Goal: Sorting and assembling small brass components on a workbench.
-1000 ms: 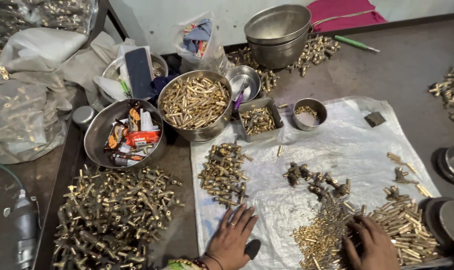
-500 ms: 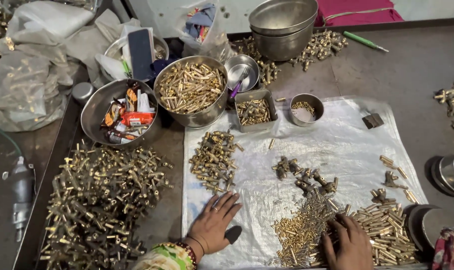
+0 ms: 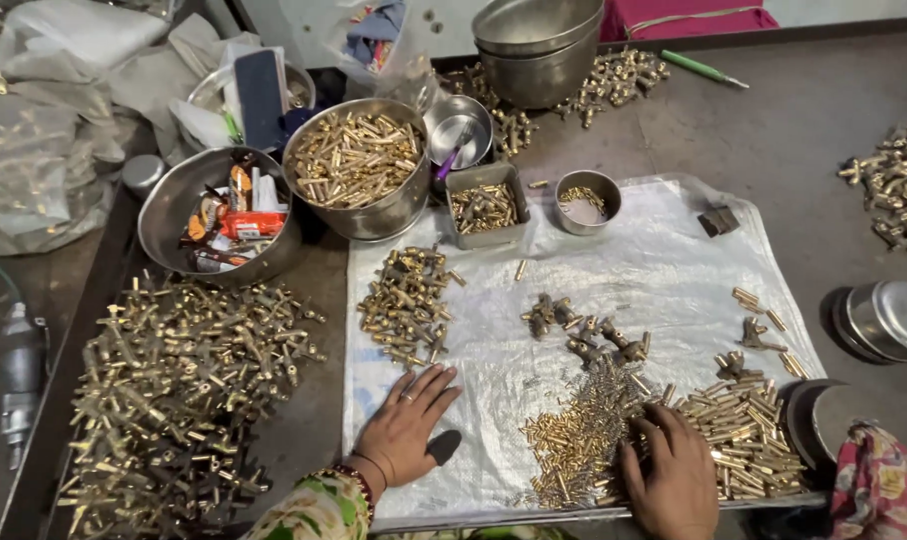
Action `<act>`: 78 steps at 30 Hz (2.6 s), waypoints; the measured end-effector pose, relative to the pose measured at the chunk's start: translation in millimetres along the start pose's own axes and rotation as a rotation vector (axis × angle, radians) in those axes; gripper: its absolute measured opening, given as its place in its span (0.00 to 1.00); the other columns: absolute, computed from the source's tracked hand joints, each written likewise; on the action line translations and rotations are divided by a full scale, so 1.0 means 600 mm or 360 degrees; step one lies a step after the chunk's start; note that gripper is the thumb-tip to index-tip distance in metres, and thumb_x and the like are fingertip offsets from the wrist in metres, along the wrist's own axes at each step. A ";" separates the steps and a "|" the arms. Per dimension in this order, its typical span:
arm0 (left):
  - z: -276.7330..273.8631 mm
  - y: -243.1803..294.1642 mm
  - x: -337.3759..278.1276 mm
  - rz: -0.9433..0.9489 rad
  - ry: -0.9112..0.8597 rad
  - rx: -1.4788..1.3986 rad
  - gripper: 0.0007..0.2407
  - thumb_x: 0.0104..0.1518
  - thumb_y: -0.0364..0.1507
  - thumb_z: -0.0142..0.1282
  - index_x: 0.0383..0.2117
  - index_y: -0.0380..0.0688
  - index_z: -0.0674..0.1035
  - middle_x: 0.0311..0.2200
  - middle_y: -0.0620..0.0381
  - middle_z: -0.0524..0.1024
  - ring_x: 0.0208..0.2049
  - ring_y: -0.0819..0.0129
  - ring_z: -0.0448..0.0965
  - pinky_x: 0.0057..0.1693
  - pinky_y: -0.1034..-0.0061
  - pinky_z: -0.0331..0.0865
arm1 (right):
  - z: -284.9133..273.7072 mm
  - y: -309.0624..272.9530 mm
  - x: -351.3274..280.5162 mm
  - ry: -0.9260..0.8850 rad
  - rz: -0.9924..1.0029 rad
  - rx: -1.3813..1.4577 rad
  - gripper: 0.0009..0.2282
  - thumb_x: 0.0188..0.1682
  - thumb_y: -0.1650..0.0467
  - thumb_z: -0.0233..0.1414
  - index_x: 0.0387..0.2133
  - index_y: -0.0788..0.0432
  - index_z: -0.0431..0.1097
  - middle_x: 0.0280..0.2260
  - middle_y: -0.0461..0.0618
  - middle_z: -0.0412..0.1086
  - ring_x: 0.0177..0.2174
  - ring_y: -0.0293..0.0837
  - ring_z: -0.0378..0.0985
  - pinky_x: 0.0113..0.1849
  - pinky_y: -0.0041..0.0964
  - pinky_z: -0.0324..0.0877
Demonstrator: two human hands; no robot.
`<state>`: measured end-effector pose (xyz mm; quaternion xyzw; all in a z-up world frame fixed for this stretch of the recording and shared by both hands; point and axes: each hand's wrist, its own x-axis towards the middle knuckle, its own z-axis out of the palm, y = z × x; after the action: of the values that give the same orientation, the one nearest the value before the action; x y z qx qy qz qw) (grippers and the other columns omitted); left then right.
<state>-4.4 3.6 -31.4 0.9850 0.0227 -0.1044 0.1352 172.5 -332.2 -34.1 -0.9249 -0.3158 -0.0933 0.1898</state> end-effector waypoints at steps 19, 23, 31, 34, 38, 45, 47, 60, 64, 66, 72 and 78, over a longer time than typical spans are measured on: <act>-0.024 0.020 -0.007 -0.0056 0.0147 0.0064 0.30 0.59 0.44 0.49 0.67 0.47 0.57 0.71 0.54 0.45 0.72 0.60 0.38 0.71 0.57 0.32 | 0.001 0.006 0.003 -0.0068 -0.0065 -0.0062 0.17 0.43 0.62 0.54 0.45 0.54 0.72 0.55 0.51 0.66 0.59 0.54 0.63 0.61 0.52 0.56; -0.016 0.016 -0.007 -0.0093 -0.0018 0.0057 0.34 0.54 0.41 0.53 0.68 0.47 0.56 0.73 0.53 0.44 0.72 0.59 0.37 0.71 0.58 0.32 | 0.002 0.005 -0.002 -0.0043 -0.0049 -0.0018 0.17 0.43 0.62 0.55 0.45 0.53 0.73 0.55 0.50 0.67 0.59 0.53 0.63 0.60 0.52 0.57; -0.015 0.014 -0.008 -0.0087 -0.0013 0.0040 0.33 0.54 0.41 0.53 0.67 0.46 0.57 0.72 0.53 0.45 0.72 0.60 0.38 0.71 0.58 0.33 | -0.001 0.002 0.002 -0.0036 -0.0042 -0.0011 0.16 0.44 0.62 0.54 0.44 0.52 0.73 0.55 0.49 0.67 0.59 0.53 0.64 0.59 0.50 0.58; -0.018 0.016 -0.008 -0.0066 0.0107 0.0009 0.31 0.57 0.42 0.51 0.67 0.46 0.58 0.72 0.53 0.46 0.73 0.60 0.39 0.71 0.58 0.33 | 0.000 0.005 0.003 -0.0026 -0.0024 0.0028 0.17 0.44 0.62 0.54 0.45 0.52 0.72 0.54 0.49 0.68 0.59 0.52 0.65 0.60 0.50 0.58; -0.021 0.016 -0.006 -0.0087 -0.0079 0.0025 0.32 0.58 0.43 0.48 0.67 0.45 0.56 0.73 0.52 0.43 0.72 0.59 0.36 0.71 0.58 0.31 | 0.002 0.006 -0.001 -0.0031 0.0003 -0.0005 0.19 0.44 0.62 0.55 0.48 0.54 0.70 0.54 0.50 0.68 0.59 0.53 0.65 0.60 0.51 0.57; -0.005 0.015 -0.005 -0.0069 0.0045 -0.0008 0.31 0.58 0.42 0.48 0.66 0.43 0.58 0.70 0.49 0.46 0.72 0.57 0.38 0.70 0.57 0.31 | -0.004 0.003 0.003 -0.0029 0.0000 0.0119 0.19 0.44 0.63 0.55 0.49 0.55 0.69 0.54 0.50 0.68 0.58 0.53 0.65 0.59 0.49 0.58; 0.008 0.024 -0.001 -0.0111 0.0198 -0.0137 0.28 0.57 0.40 0.50 0.63 0.43 0.62 0.69 0.50 0.50 0.71 0.57 0.41 0.70 0.55 0.32 | 0.002 0.009 0.000 -0.0024 0.0009 0.0103 0.19 0.43 0.63 0.56 0.49 0.54 0.70 0.54 0.50 0.69 0.58 0.53 0.66 0.59 0.49 0.58; 0.023 -0.023 0.111 -0.0313 0.0738 -0.2095 0.13 0.53 0.17 0.49 0.42 0.35 0.83 0.36 0.51 0.86 0.39 0.64 0.86 0.47 0.78 0.77 | 0.037 0.024 0.230 -0.0098 0.0021 0.0015 0.16 0.43 0.66 0.59 0.46 0.56 0.76 0.47 0.53 0.75 0.49 0.55 0.74 0.52 0.46 0.68; 0.010 0.016 0.165 -0.0558 0.0591 -0.2622 0.13 0.58 0.19 0.45 0.44 0.36 0.82 0.36 0.50 0.85 0.35 0.64 0.86 0.40 0.78 0.75 | 0.055 0.013 0.247 -0.0280 0.0073 -0.0067 0.16 0.43 0.66 0.60 0.45 0.54 0.77 0.44 0.50 0.77 0.47 0.53 0.76 0.52 0.44 0.69; 0.020 0.045 0.185 -0.0417 0.0618 -0.2755 0.17 0.53 0.18 0.42 0.45 0.36 0.82 0.37 0.51 0.86 0.34 0.66 0.87 0.38 0.77 0.77 | 0.061 0.017 0.245 -0.0354 0.0455 0.0201 0.14 0.45 0.67 0.60 0.46 0.51 0.79 0.44 0.50 0.77 0.45 0.50 0.79 0.50 0.41 0.71; -0.085 0.116 0.149 -0.0533 -0.0064 -0.3010 0.21 0.53 0.22 0.57 0.56 0.54 0.72 0.38 0.62 0.82 0.28 0.70 0.83 0.26 0.77 0.68 | 0.022 -0.006 0.271 -0.0442 0.0529 0.1166 0.14 0.45 0.70 0.58 0.46 0.50 0.78 0.47 0.46 0.79 0.45 0.47 0.81 0.48 0.38 0.73; 0.079 0.102 0.152 -0.0631 -0.0026 -0.2748 0.11 0.64 0.29 0.58 0.46 0.33 0.79 0.23 0.53 0.73 0.13 0.75 0.73 0.19 0.80 0.59 | 0.077 0.042 0.302 -0.0262 -0.0045 -0.0060 0.12 0.45 0.70 0.56 0.43 0.52 0.77 0.47 0.51 0.75 0.47 0.56 0.76 0.46 0.45 0.73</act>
<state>80.0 -66.5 -79.4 0.5164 0.2629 -0.0794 0.8111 332.7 -232.1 -30.6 -0.9284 -0.3414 -0.0257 0.1445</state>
